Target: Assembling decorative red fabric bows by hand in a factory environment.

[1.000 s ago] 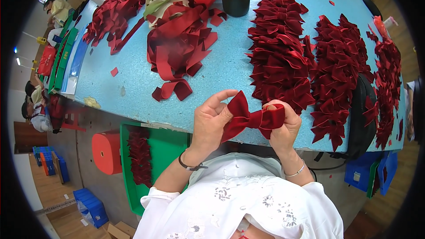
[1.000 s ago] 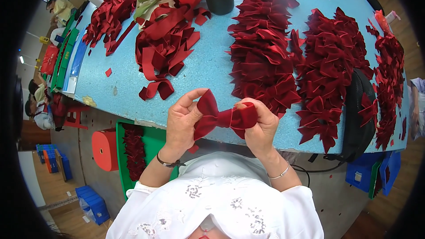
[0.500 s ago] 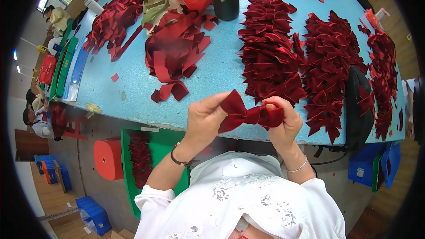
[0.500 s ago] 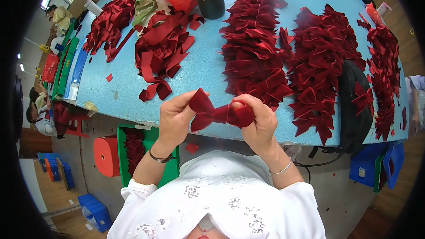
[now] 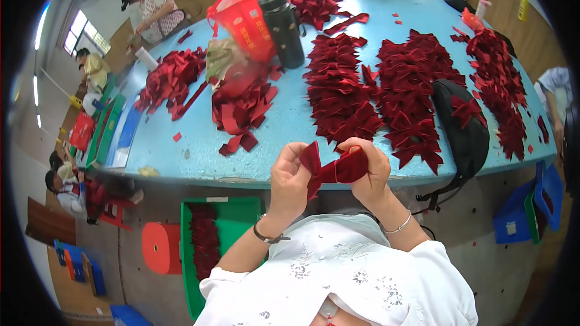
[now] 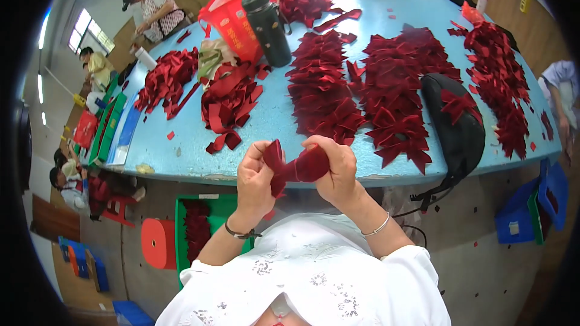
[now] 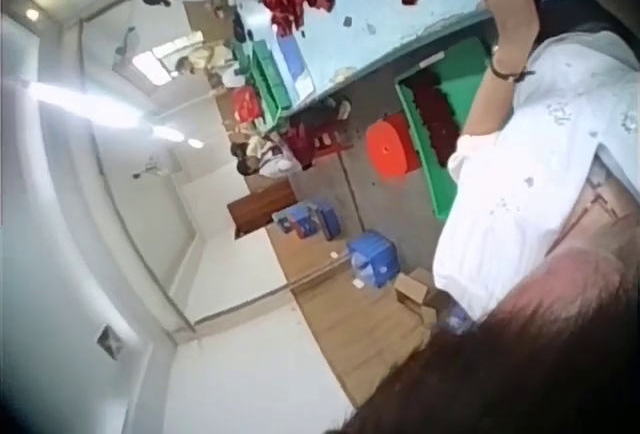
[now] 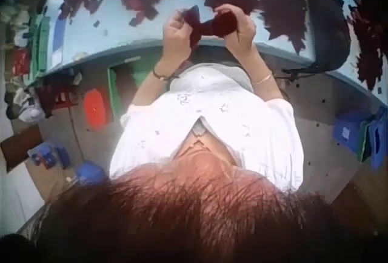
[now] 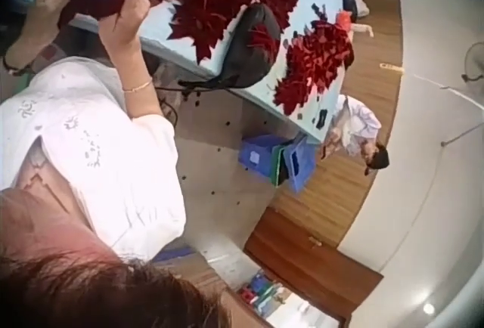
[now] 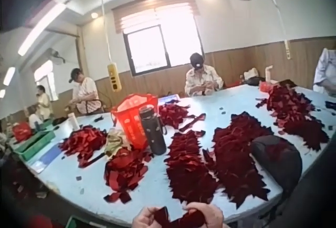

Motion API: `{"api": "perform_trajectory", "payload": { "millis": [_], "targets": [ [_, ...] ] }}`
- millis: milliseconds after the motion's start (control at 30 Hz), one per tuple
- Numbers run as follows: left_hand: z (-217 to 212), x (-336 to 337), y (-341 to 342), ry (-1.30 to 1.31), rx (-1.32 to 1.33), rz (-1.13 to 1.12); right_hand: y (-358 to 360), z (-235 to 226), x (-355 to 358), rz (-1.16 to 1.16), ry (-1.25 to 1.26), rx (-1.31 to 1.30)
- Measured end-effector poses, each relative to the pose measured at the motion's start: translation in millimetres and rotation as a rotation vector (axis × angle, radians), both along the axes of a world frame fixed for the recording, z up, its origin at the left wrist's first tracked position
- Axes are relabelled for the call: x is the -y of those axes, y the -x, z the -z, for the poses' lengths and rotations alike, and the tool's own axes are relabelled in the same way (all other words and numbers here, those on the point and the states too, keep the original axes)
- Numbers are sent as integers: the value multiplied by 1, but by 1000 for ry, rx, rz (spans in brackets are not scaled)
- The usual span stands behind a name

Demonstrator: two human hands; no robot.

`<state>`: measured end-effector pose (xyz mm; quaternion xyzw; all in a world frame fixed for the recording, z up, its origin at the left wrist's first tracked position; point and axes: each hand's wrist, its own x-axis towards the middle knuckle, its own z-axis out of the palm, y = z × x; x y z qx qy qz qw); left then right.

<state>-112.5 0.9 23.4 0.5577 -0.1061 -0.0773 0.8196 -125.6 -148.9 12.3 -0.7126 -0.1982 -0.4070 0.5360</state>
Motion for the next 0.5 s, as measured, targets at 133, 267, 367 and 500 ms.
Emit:
{"api": "perform_trajectory", "payload": {
  "millis": [133, 267, 367, 500],
  "targets": [
    [-4, 8, 13, 106, 67, -30, 9, 3, 4, -53, -59, -71],
    [-2, -1, 10, 209, 47, 44, 10, 6, 1, -93, -99, -220],
    [9, -9, -2, 216, 41, 89, 6, 10, -1, -101, -122, -308],
    [21, -8, -19, 126, 111, 44, -7, 18, -3, -55, -113, -298]
  ]
}}
